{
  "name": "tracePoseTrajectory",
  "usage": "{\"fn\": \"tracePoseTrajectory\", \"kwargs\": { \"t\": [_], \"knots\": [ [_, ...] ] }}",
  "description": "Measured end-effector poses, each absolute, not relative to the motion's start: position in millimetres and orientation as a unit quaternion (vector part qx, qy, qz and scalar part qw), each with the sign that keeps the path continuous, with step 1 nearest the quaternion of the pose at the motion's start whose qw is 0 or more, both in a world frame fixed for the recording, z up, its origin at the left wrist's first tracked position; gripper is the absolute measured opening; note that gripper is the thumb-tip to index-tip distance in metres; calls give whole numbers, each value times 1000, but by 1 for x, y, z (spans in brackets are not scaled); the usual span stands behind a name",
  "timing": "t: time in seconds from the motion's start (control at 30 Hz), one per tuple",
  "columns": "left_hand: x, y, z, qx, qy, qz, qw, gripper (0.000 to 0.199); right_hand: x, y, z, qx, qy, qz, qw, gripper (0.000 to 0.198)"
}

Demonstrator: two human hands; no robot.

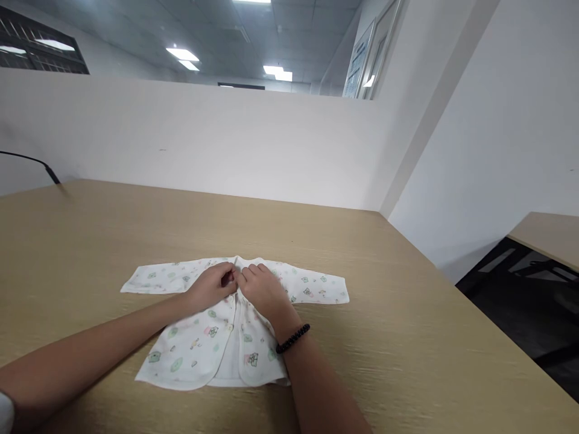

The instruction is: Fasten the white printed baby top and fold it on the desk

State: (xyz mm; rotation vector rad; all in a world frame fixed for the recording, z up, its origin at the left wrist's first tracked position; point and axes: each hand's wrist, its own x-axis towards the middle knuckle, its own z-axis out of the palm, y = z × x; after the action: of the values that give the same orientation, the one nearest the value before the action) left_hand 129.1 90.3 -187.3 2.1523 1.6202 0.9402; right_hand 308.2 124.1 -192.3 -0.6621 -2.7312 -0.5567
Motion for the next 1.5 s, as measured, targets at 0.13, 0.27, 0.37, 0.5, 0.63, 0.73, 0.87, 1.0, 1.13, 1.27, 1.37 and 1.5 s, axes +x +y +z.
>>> {"fn": "tracePoseTrajectory", "kwargs": {
  "t": [0.13, 0.27, 0.37, 0.5, 0.63, 0.73, 0.87, 1.0, 1.13, 1.27, 1.37, 1.5],
  "knots": [
    [126, 91, -188, 797, 503, 306, 137, 9, 309, 124, -191, -228, -943, -201, 136, 18],
    [126, 90, -189, 802, 507, 298, 109, 17, 309, 123, -191, -229, -944, -195, 135, 19],
    [126, 90, -189, 794, 519, 299, 104, 19, 307, 124, -192, -234, -944, -190, 132, 20],
    [125, 90, -187, 799, 515, 295, 91, 22, 309, 126, -192, -265, -944, -128, 149, 19],
    [120, 90, -187, 834, 472, 272, 88, 27, 322, 131, -192, -276, -937, 25, 214, 18],
    [114, 91, -191, 850, 462, 245, 70, 37, 333, 132, -194, -285, -932, 55, 219, 23],
    [107, 92, -191, 839, 491, 227, 56, 47, 336, 130, -197, -390, -896, 3, 214, 34],
    [106, 88, -184, 846, 452, 281, 41, 39, 327, 125, -184, -422, -861, 79, 273, 21],
    [111, 81, -180, 885, 410, 218, 35, 30, 318, 116, -167, -343, -865, 312, 192, 21],
    [118, 79, -182, 873, 462, 153, 27, 19, 313, 109, -167, -399, -870, 261, 123, 19],
    [121, 78, -182, 849, 508, 141, 33, 20, 310, 109, -171, -435, -876, 169, 121, 12],
    [123, 77, -180, 827, 541, 148, 40, 25, 307, 110, -173, -467, -867, 131, 112, 14]
  ]
}}
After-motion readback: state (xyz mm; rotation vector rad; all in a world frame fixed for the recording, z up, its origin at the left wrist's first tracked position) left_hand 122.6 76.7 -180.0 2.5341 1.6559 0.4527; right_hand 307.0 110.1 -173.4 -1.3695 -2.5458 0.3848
